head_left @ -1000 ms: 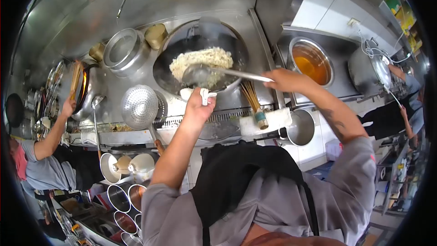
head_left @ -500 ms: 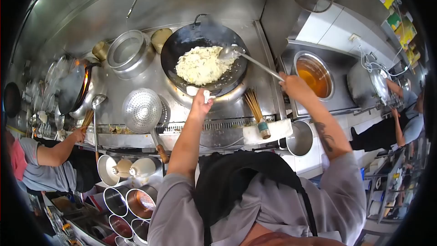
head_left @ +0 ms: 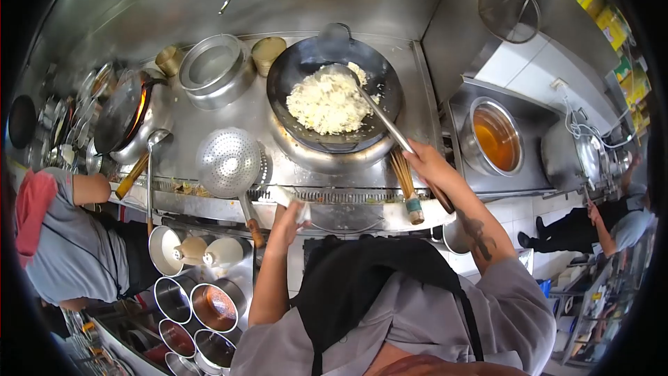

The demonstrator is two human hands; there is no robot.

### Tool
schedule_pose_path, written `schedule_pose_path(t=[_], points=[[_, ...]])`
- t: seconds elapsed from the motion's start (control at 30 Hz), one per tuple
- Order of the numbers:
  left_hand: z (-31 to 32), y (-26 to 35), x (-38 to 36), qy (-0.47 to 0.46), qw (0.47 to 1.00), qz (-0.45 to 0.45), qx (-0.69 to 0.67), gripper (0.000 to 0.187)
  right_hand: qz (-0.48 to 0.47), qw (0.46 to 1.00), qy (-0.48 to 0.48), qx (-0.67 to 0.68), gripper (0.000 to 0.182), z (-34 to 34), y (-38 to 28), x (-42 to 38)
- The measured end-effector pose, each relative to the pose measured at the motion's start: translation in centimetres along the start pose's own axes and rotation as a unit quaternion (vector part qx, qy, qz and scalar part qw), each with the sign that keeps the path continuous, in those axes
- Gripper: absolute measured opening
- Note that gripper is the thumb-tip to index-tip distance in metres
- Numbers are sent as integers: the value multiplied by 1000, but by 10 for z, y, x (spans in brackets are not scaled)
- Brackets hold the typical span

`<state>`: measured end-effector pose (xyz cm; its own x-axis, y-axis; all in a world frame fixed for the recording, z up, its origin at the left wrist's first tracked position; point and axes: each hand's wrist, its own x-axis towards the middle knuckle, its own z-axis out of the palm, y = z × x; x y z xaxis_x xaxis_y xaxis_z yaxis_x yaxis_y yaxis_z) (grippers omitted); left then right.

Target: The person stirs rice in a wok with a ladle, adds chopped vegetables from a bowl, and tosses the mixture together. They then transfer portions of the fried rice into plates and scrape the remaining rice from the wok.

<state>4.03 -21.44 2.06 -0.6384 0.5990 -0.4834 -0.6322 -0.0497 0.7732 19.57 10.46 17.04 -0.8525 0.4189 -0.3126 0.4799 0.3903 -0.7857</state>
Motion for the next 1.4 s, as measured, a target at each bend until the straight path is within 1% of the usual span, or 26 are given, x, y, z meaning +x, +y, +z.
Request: schedule_pose_path(t=[0.07, 0.1, 0.13, 0.17, 0.27, 0.33, 0.4, 0.43, 0.5, 0.53, 0.6, 0.63, 0.73, 0.8, 0.83, 0.9, 0.93, 1.0, 1.03, 1.07, 1.13, 1.2, 1.27, 1.3, 1.33, 1.4], points=[[-26, -11, 9, 61, 994, 31, 81, 44, -13, 989, 61, -131, 41, 12, 20, 5], [-56, -38, 35, 98, 947, 102, 288, 52, -187, 941, 134, -249, 38, 25, 86, 44], [-75, -59, 43, 126, 851, 162, 483, 61, -181, 943, 129, -246, 38, 29, 82, 49], [-62, -50, 33, 144, 810, 145, 550, 67, -135, 955, 133, -229, 37, 28, 62, 67], [-54, -53, 33, 171, 776, 92, 600, 70, -98, 967, 132, -194, 33, 20, 14, 66], [-49, -55, 32, 174, 777, 94, 597, 70, -94, 971, 134, -176, 31, 8, -8, 41], [-46, -57, 28, 177, 776, 74, 601, 72, -3, 999, 20, 39, 28, -2, -16, 13], [-41, -57, 25, 190, 751, 69, 628, 74, -7, 999, 17, 40, 28, -2, -8, 21], [-44, -62, 30, 188, 741, 69, 641, 75, 111, 960, -73, 246, 28, 4, 28, 47], [-42, -63, 33, 185, 731, 71, 652, 75, 111, 960, -72, 247, 28, 7, 39, 64], [-33, -55, 31, 193, 730, 63, 653, 71, 15, 998, 0, 59, 30, 16, 42, 103], [-32, -55, 28, 196, 724, 56, 659, 70, 13, 998, -6, 59, 30, 19, 37, 100], [-22, -55, 23, 207, 719, 53, 661, 69, -150, 974, 130, -107, 29, 4, 25, 74], [-21, -57, 23, 220, 721, 54, 655, 69, -17, 984, -57, 169, 27, -22, 14, 25], [-24, -62, 27, 221, 720, 59, 655, 70, -19, 984, -62, 167, 27, -25, 23, 30], [-23, -64, 24, 212, 727, 46, 651, 73, 97, 983, -103, 113, 27, -26, 53, 38], [-19, -58, 24, 214, 727, 48, 651, 73, 95, 984, -103, 112, 27, -28, 54, 45], [-19, -48, 17, 188, 723, -15, 664, 76, -42, 986, 26, -157, 31, -22, 46, 69], [-17, -44, 12, 184, 718, -33, 671, 86, -171, 936, 140, -275, 34, -16, 42, 71], [-14, -43, 7, 189, 717, -35, 670, 86, -175, 936, 137, -274, 34, -18, 43, 67], [-6, -41, -7, 231, 693, -4, 682, 96, -184, 918, 186, -297, 36, -25, 40, 54], [9, -42, -27, 268, 695, 6, 667, 97, -151, 916, 153, -339, 37, -28, 53, 41], [23, -51, -56, 345, 658, 189, 642, 91, -123, 909, 113, -383, 38, -35, 72, 37], [35, -53, -73, 350, 685, 227, 598, 84, -115, 905, 87, -399, 38, -39, 86, 41], [43, -59, -89, 364, 684, 219, 593, 84, -109, 901, 62, -416, 39, -43, 97, 44], [56, -87, -123, 385, 656, 322, 564, 78, -159, 908, 96, -376, 39, -55, 108, 52]])
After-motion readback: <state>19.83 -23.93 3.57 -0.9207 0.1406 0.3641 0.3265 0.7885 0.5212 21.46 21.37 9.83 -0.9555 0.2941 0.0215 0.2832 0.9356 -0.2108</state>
